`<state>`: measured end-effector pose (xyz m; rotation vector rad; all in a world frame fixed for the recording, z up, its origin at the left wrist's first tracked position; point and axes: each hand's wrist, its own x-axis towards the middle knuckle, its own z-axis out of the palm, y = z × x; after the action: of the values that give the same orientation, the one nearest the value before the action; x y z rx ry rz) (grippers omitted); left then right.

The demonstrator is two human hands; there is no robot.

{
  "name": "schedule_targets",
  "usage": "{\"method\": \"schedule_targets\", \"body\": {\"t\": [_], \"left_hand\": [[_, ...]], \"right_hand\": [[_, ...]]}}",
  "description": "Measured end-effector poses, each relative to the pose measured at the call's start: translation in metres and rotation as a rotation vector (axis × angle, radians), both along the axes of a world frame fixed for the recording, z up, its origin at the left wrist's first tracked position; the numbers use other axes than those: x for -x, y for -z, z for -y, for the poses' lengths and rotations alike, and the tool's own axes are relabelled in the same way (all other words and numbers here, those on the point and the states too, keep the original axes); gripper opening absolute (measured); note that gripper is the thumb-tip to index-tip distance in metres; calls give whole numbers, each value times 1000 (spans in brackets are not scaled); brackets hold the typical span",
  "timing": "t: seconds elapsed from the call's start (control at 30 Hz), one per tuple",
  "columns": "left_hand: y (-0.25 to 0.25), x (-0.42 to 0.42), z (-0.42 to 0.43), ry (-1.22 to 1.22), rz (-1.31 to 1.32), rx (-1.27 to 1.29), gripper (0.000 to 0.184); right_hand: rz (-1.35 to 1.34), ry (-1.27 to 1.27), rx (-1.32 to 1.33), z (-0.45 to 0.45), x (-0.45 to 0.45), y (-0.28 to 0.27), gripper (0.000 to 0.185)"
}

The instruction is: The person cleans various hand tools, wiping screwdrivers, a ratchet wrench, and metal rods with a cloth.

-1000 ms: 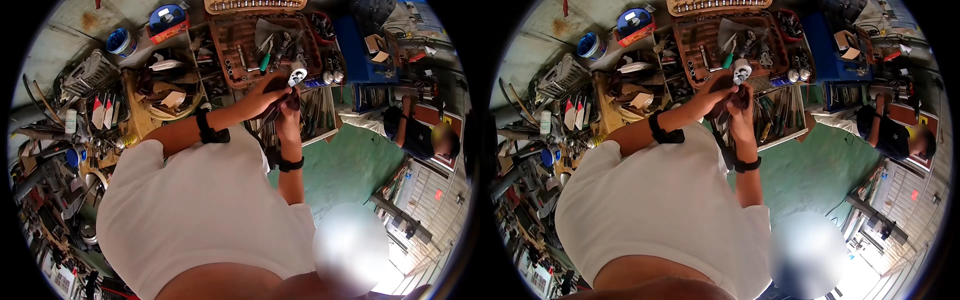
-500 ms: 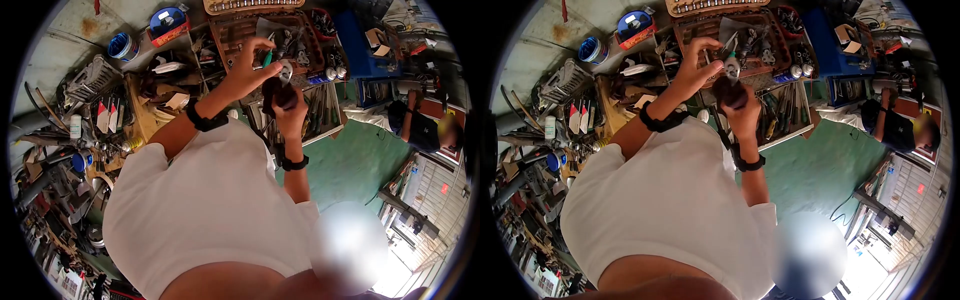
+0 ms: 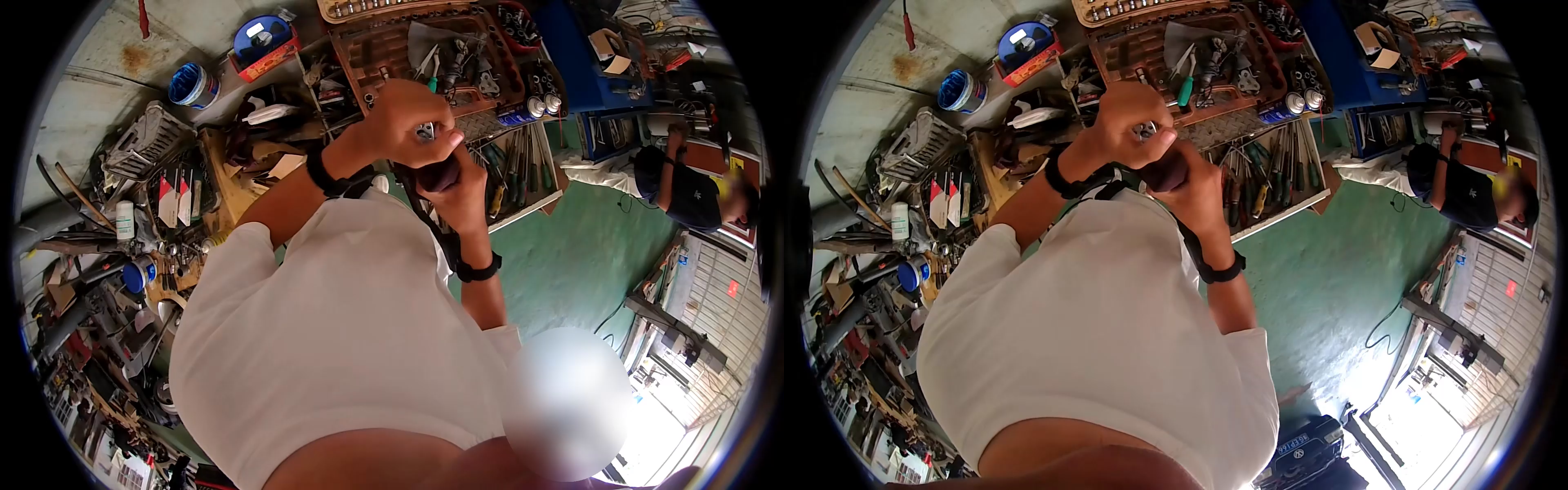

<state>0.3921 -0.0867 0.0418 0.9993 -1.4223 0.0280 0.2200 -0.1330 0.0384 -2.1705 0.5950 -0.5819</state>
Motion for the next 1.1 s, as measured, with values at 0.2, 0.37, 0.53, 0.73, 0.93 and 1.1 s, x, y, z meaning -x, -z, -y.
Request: {"method": "schedule_targets", "body": {"t": [0.2, 0.37, 0.53, 0.73, 0.93, 1.1], "left_hand": [[-10, 6, 4, -65, 17, 91, 29], [-19, 7, 3, -92, 36, 153, 34], [-29, 9, -3, -117, 52, 206, 42], [-70, 7, -16, 89, 52, 215, 29], [-35, 50, -8, 197, 99, 160, 32], [-36, 57, 2, 248, 160, 152, 35]], "right_hand": [[31, -6, -65, -3, 1, 2, 55], [-52, 12, 106, 0, 15, 13, 58], [-44, -9, 155, -2, 36, 26, 62], [75, -81, -52, -15, 56, 27, 55], [188, -69, -107, -25, 46, 10, 43], [235, -38, 9, -17, 49, 23, 38]]}}
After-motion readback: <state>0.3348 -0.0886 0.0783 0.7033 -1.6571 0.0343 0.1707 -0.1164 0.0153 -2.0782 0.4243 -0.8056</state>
